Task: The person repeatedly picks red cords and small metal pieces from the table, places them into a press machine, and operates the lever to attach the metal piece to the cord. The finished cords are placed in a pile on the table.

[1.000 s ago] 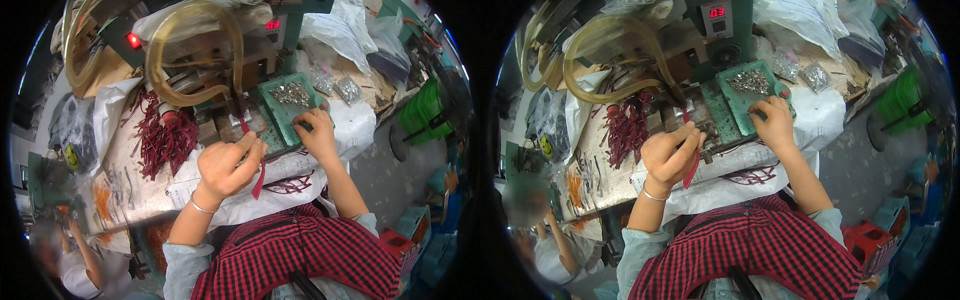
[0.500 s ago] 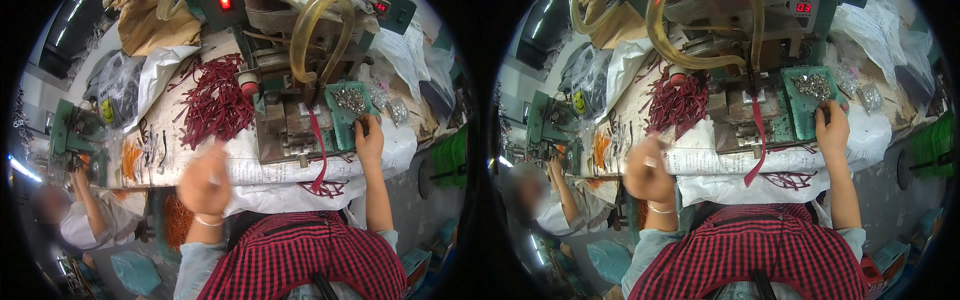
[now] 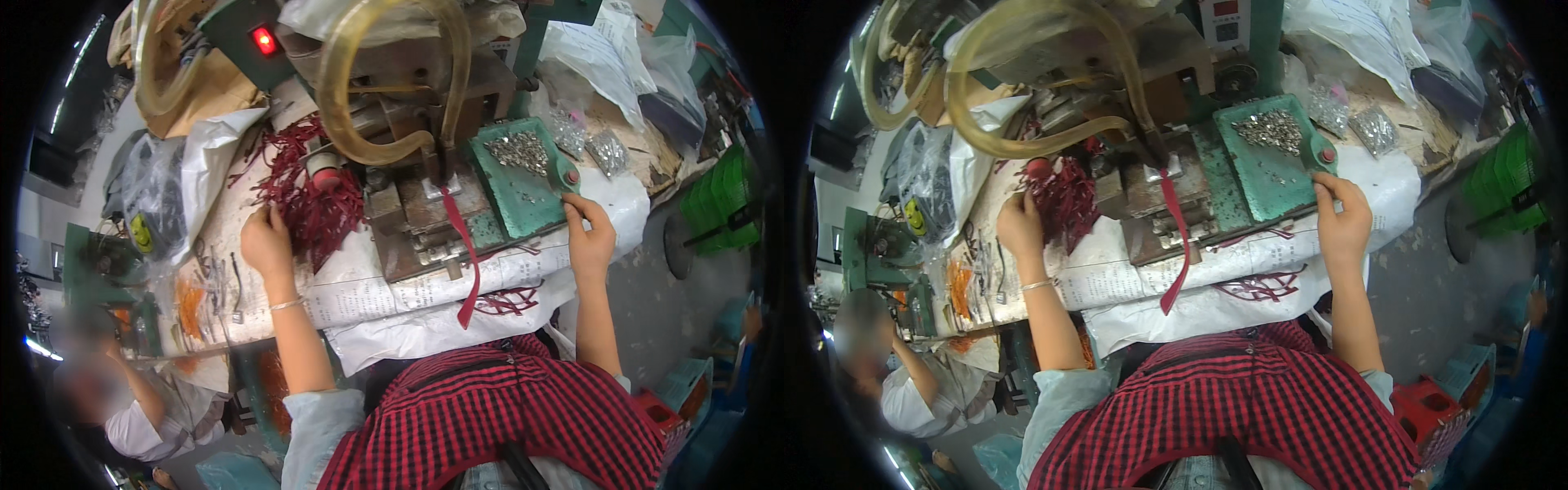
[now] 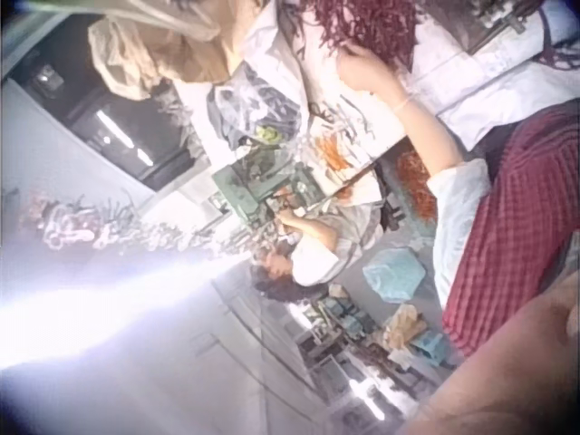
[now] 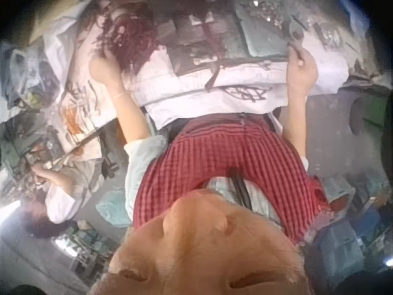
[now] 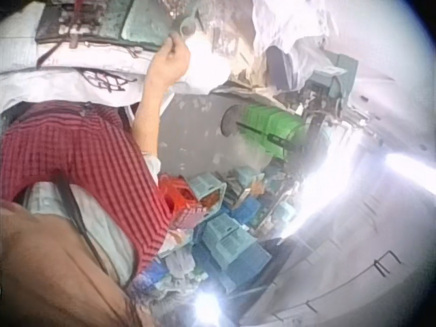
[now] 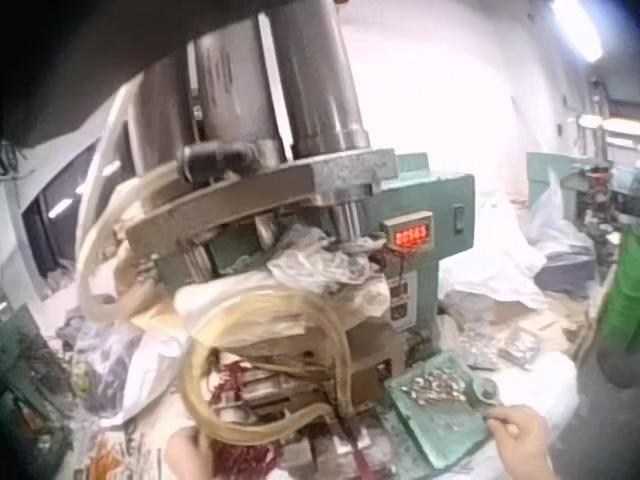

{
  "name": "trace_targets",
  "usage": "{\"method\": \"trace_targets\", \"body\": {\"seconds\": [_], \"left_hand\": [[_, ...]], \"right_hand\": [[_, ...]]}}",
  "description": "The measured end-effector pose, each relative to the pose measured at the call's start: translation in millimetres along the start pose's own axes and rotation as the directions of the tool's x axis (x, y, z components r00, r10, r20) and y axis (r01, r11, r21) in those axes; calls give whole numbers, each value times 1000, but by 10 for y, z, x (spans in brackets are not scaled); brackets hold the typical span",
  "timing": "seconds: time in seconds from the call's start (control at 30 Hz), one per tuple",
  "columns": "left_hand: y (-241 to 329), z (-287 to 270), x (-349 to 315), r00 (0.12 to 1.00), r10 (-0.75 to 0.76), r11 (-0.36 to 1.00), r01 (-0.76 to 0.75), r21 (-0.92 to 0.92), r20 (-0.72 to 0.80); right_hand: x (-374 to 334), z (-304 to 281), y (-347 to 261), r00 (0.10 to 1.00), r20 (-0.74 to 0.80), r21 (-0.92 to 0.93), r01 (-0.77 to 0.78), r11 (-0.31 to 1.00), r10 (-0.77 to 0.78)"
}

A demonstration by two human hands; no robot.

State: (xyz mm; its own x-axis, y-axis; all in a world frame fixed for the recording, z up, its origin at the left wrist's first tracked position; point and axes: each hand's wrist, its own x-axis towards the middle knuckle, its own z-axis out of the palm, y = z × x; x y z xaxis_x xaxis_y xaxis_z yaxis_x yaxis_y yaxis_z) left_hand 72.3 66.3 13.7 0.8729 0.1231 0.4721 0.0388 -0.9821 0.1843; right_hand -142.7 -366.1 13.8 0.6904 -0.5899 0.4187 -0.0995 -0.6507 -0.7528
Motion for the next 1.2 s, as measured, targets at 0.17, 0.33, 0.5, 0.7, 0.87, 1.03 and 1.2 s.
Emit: {"method": "trace_targets", "body": {"seconds": [0.17, 0.33, 0.5, 0.7, 0.87, 1.03, 1.2], "left_hand": [[221, -65, -103, 984, 178, 934, -167, -315, 8], [231, 343, -156, 979, 124, 634, 46, -772, 160], [603, -274, -426, 998, 62, 516, -4, -857, 32], [1119, -1110, -747, 923, 271, 369, -361, -856, -273], [1511, -1236, -1031, 603, 643, 242, -745, -622, -472], [1718, -966, -1023, 609, 583, 162, -736, -658, -538], [1744, -1036, -1061, 635, 606, 198, -704, -682, -479]], "right_hand": [[146, 126, -736, 950, 100, 251, 263, 932, -295], [287, 727, -1242, 970, 17, 539, 194, 819, -242], [180, 862, -1304, 992, 125, 713, -71, 698, -26], [86, 595, -1610, 961, 277, 788, -218, 576, -16], [127, 280, -1598, 865, 456, 720, -220, 659, -209], [515, 318, -847, 964, 267, 594, -164, 787, -1], [556, 308, -91, 995, -37, 478, -67, 876, 97]]}}
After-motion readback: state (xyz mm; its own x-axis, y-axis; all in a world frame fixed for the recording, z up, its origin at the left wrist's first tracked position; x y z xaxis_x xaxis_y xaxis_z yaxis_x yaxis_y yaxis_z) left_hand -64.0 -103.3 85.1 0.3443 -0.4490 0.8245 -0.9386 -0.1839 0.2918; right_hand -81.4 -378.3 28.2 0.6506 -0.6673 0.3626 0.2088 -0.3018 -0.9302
